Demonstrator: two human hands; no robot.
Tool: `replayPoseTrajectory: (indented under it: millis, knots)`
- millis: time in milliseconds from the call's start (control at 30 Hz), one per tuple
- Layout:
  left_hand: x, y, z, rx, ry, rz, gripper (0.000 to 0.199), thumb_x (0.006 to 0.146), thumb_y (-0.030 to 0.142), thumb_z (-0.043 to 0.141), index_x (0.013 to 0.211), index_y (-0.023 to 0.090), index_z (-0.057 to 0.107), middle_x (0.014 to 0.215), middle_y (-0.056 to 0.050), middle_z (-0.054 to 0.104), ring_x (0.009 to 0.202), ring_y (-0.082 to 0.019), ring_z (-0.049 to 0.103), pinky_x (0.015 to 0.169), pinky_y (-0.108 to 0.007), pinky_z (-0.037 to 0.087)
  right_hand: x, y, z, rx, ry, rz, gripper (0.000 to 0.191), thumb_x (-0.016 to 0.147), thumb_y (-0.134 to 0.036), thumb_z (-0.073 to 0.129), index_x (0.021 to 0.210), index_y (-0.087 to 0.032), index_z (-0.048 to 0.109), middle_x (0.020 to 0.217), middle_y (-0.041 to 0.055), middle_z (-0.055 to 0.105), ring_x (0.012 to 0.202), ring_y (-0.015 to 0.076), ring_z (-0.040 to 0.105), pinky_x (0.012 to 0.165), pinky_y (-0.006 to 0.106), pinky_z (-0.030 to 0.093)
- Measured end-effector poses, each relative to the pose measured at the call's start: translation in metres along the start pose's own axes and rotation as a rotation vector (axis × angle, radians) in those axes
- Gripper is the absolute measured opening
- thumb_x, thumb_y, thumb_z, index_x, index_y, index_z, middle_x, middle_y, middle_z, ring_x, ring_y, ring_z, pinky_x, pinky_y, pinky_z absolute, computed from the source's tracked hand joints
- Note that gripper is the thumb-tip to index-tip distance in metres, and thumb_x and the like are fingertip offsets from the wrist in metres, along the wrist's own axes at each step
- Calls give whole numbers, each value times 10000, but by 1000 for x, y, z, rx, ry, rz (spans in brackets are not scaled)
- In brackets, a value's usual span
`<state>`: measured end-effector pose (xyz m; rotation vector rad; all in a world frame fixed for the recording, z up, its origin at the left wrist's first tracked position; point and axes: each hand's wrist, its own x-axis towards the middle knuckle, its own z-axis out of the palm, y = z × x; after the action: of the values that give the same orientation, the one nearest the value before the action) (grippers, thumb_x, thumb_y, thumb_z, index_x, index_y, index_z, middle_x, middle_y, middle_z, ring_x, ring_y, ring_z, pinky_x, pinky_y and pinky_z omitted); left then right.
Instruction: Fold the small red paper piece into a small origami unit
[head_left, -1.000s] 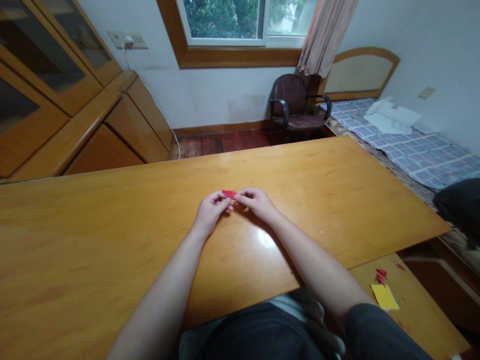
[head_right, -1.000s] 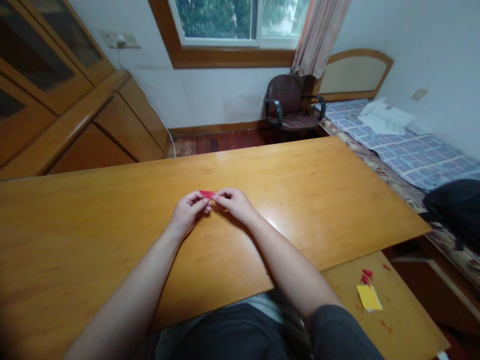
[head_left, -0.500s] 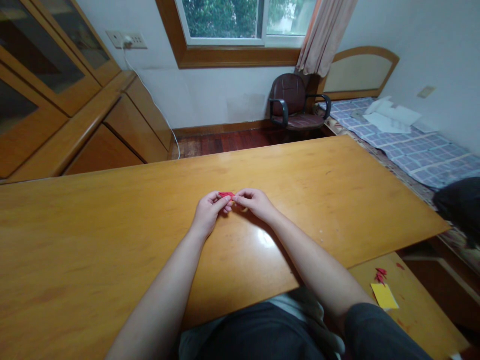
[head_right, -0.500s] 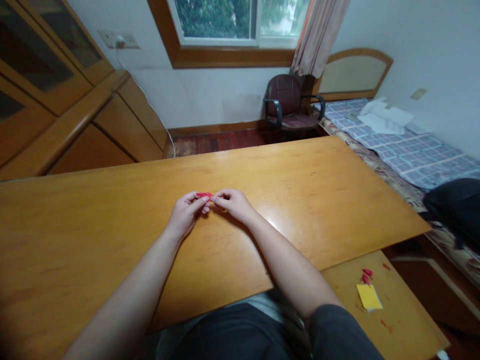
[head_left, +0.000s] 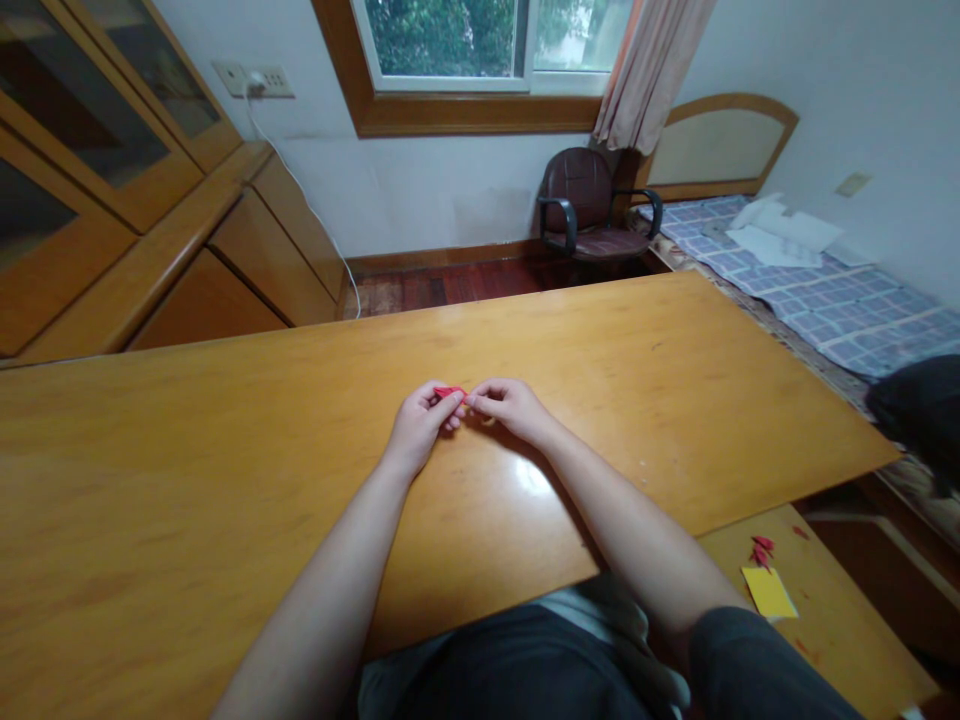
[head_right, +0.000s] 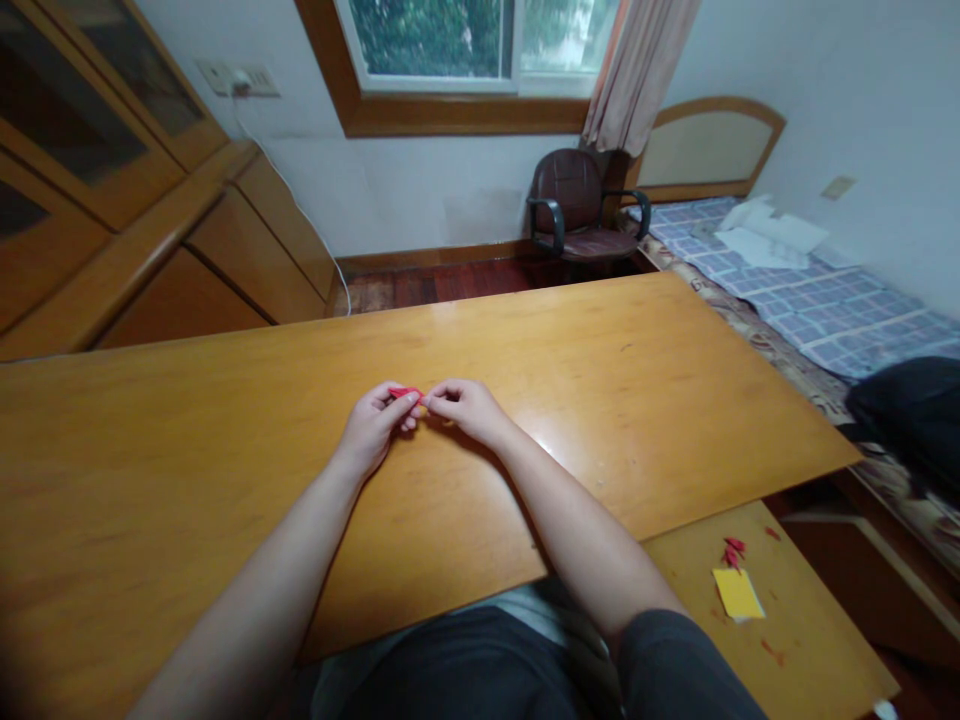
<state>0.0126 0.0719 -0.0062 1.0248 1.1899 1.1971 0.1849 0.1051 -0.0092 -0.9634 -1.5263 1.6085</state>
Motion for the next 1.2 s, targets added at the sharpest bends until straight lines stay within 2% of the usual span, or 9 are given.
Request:
replayPoseTrajectory:
  millis: [233,500,700,867,1200]
  knots:
    - [1,0,-2,-77,76,25,268,699,368,772,759,159,615,607,3,673,477,-83,555,491,-193,409,0,1,-2,26,29,25,307,751,-432,706,779,-128,678,678,22,666,615,109,556,595,227,417]
    - [1,0,-3,-96,101,24,288,681,375,782,749,159,604,593,10,664,464,-78,547,486,-188,406,1,0,-4,13,34,31,310,763,-446,702,805,-139,689,740,31,693,646,113,576,625,232,432]
    - [1,-2,-3,-64,70,32,278,706,383,772,768,160,617,612,8,667,473,-79,553,488,-189,410,2,0,-3,14,54,-3,313,789,-454,671,809,-143,686,730,18,670,654,109,551,644,234,431]
    - [0,-2,-1,1,42,37,286,717,400,771,741,159,618,618,-1,667,484,-90,561,483,-198,415,1,1,1,-27,19,-2,352,769,-481,693,810,-131,690,707,14,663,642,111,551,635,238,425]
    - [2,-7,-5,-6,0,40,232,761,372,734,766,153,655,660,-26,696,512,-103,592,503,-210,433,-1,-2,-1,67,-2,26,330,736,-456,727,768,-130,682,675,15,657,632,111,560,639,246,437]
